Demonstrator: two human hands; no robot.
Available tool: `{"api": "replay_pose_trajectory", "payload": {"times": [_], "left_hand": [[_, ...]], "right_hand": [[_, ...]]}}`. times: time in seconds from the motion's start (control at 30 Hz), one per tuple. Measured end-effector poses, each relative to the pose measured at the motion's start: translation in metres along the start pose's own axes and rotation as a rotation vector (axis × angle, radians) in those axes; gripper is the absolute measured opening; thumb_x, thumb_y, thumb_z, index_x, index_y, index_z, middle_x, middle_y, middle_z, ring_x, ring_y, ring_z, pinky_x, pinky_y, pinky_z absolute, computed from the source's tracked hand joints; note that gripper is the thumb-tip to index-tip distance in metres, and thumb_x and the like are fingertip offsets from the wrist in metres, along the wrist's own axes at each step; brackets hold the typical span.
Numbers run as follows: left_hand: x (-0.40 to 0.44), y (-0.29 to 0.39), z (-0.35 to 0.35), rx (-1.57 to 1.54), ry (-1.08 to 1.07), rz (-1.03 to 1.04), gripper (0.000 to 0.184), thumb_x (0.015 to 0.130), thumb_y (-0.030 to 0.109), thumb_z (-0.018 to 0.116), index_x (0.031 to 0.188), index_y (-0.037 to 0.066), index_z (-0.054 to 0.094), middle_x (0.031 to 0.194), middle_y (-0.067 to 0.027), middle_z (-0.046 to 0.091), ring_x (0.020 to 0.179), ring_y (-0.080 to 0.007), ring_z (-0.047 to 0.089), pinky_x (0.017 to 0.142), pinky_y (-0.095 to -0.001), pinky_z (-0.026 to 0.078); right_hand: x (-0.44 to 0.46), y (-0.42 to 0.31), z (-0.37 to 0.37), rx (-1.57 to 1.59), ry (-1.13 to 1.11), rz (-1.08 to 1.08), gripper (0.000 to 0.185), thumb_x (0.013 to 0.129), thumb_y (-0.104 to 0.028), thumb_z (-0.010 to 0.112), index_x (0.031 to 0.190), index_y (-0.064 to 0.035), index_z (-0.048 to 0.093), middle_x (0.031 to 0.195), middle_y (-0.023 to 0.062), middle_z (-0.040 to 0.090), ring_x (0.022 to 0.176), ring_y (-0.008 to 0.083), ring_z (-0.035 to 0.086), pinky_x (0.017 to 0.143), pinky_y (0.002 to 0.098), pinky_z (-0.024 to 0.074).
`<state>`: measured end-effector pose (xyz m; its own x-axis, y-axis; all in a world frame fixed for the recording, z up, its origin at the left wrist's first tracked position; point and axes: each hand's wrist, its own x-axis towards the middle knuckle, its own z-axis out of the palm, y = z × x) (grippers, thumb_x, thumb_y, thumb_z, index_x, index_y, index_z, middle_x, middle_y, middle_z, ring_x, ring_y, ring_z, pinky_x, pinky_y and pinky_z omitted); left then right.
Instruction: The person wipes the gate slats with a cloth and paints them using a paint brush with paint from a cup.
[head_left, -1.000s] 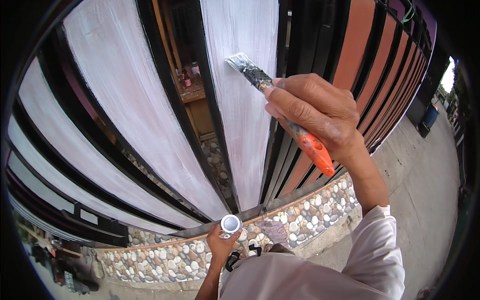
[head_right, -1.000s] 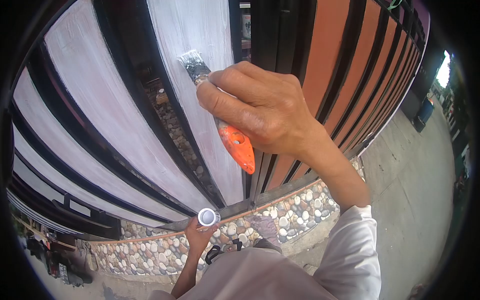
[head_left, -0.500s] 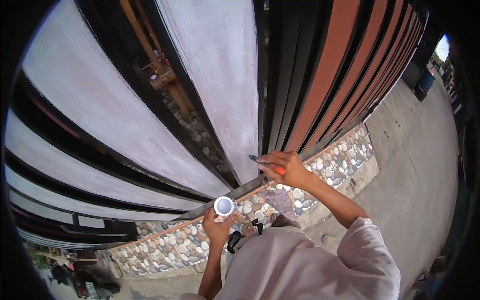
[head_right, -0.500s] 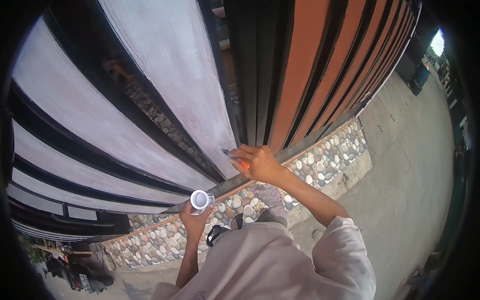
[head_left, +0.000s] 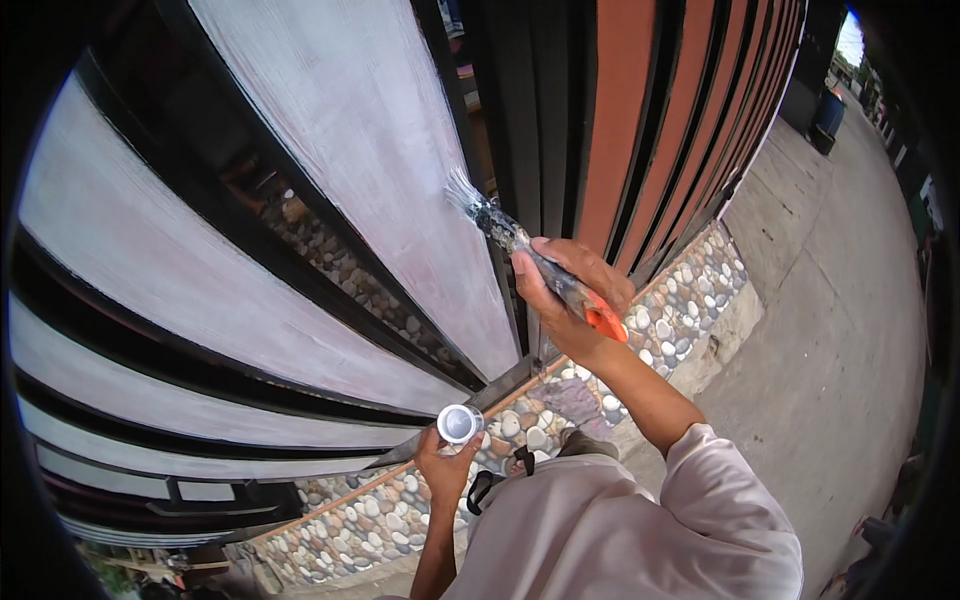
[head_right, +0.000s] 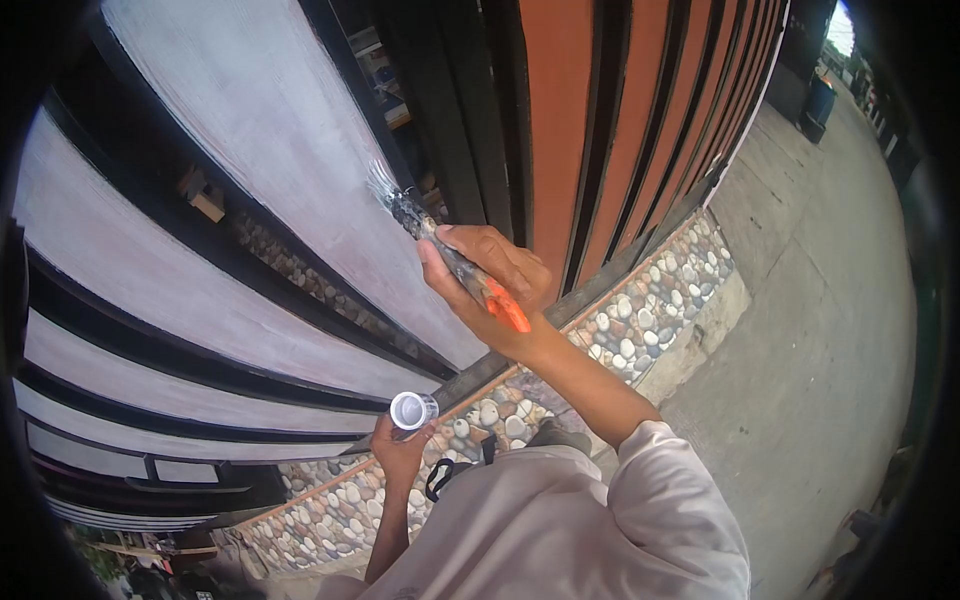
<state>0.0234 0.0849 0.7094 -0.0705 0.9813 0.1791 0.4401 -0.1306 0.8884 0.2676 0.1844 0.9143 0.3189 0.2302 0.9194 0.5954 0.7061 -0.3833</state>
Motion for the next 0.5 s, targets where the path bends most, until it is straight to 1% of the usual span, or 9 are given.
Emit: {"api": "replay_pose_trajectory", "payload": {"times": [0.03,0.07,0.1,0.17,0.23,0.3,0.4,0.47,0.5], "left_hand": [[0.001,-0.003,0.0,0.003,-0.03,-0.009,0.04,0.069,0.005,0.089,0.103,0.001,0.069,0.098,-0.0081,0.068,0.089,-0.0153,0.067,0.079,-0.0311,0.054],[0.001,-0.008,0.001,0.0,-0.029,0.0,0.04,0.068,0.002,0.088,0.103,0.0,0.069,0.099,-0.0085,0.068,0.09,-0.0156,0.067,0.08,-0.0306,0.055],[0.002,-0.006,0.001,-0.002,-0.028,0.005,0.04,0.068,0.002,0.088,0.103,0.0,0.069,0.099,-0.0085,0.068,0.09,-0.0156,0.067,0.08,-0.0306,0.055],[0.002,0.0,-0.001,0.07,-0.033,0.005,0.04,0.068,0.002,0.088,0.103,0.0,0.069,0.1,-0.0088,0.068,0.089,-0.0155,0.067,0.08,-0.0308,0.055],[0.003,-0.004,0.0,0.057,-0.029,0.022,0.04,0.068,0.004,0.088,0.103,0.0,0.069,0.099,-0.0091,0.068,0.088,-0.0161,0.068,0.078,-0.0311,0.055],[0.004,-0.003,0.001,0.073,-0.024,0.053,0.04,0.068,0.006,0.089,0.102,0.001,0.069,0.097,-0.0088,0.068,0.086,-0.0165,0.068,0.077,-0.0313,0.055],[0.006,-0.001,0.004,0.099,-0.022,0.08,0.039,0.067,0.007,0.089,0.1,0.001,0.069,0.095,-0.0084,0.067,0.083,-0.0162,0.067,0.075,-0.0311,0.054],[0.007,-0.002,0.005,0.096,-0.026,0.079,0.038,0.067,0.007,0.089,0.099,0.001,0.069,0.094,-0.0082,0.067,0.082,-0.016,0.067,0.074,-0.0311,0.054],[0.007,-0.003,0.006,0.096,-0.029,0.076,0.037,0.067,0.007,0.089,0.098,0.001,0.069,0.093,-0.0081,0.067,0.082,-0.0158,0.067,0.074,-0.031,0.054]], "right_hand": [[-0.006,0.002,0.001,-0.076,-0.056,-0.08,0.023,0.073,0.0,0.082,0.093,-0.001,0.069,0.082,0.0098,0.072,0.064,0.0151,0.07,0.055,0.0218,0.0534],[-0.019,0.008,0.002,-0.04,-0.065,-0.071,0.021,0.071,0.004,0.08,0.088,-0.0013,0.069,0.077,0.0099,0.07,0.06,0.0167,0.069,0.051,0.0239,0.0524],[-0.03,0.009,-0.004,-0.04,-0.062,-0.075,0.021,0.071,0.004,0.08,0.088,-0.0013,0.069,0.077,0.0099,0.07,0.06,0.0167,0.069,0.051,0.0239,0.0524],[-0.043,0.01,-0.02,-0.027,-0.3,0.046,0.017,0.071,0.004,0.078,0.084,-0.0011,0.067,0.073,0.009,0.068,0.055,0.0168,0.065,0.048,0.0263,0.0501],[-0.036,0.01,-0.022,-0.025,-0.326,0.042,0.015,0.072,0.003,0.076,0.082,-0.0017,0.066,0.069,0.0081,0.065,0.051,0.0178,0.061,0.045,0.0281,0.0471],[-0.013,0.015,-0.022,-0.009,-0.391,-0.059,0.015,0.072,0.002,0.076,0.083,-0.0027,0.066,0.067,0.0069,0.064,0.05,0.018,0.061,0.045,0.0274,0.0458],[0.032,0.014,-0.007,0.054,-0.359,-0.147,0.014,0.072,0.001,0.077,0.081,-0.0032,0.066,0.066,0.0063,0.064,0.051,0.0181,0.061,0.044,0.0269,0.0453],[0.062,0.008,0.004,0.089,-0.249,-0.268,0.015,0.072,0.001,0.078,0.079,-0.0037,0.066,0.068,0.0064,0.065,0.052,0.017,0.062,0.045,0.0259,0.046],[0.075,0.003,0.005,0.09,-0.253,-0.268,0.015,0.072,0.001,0.078,0.079,-0.0037,0.066,0.068,0.0064,0.065,0.052,0.017,0.062,0.045,0.0259,0.046]]}}
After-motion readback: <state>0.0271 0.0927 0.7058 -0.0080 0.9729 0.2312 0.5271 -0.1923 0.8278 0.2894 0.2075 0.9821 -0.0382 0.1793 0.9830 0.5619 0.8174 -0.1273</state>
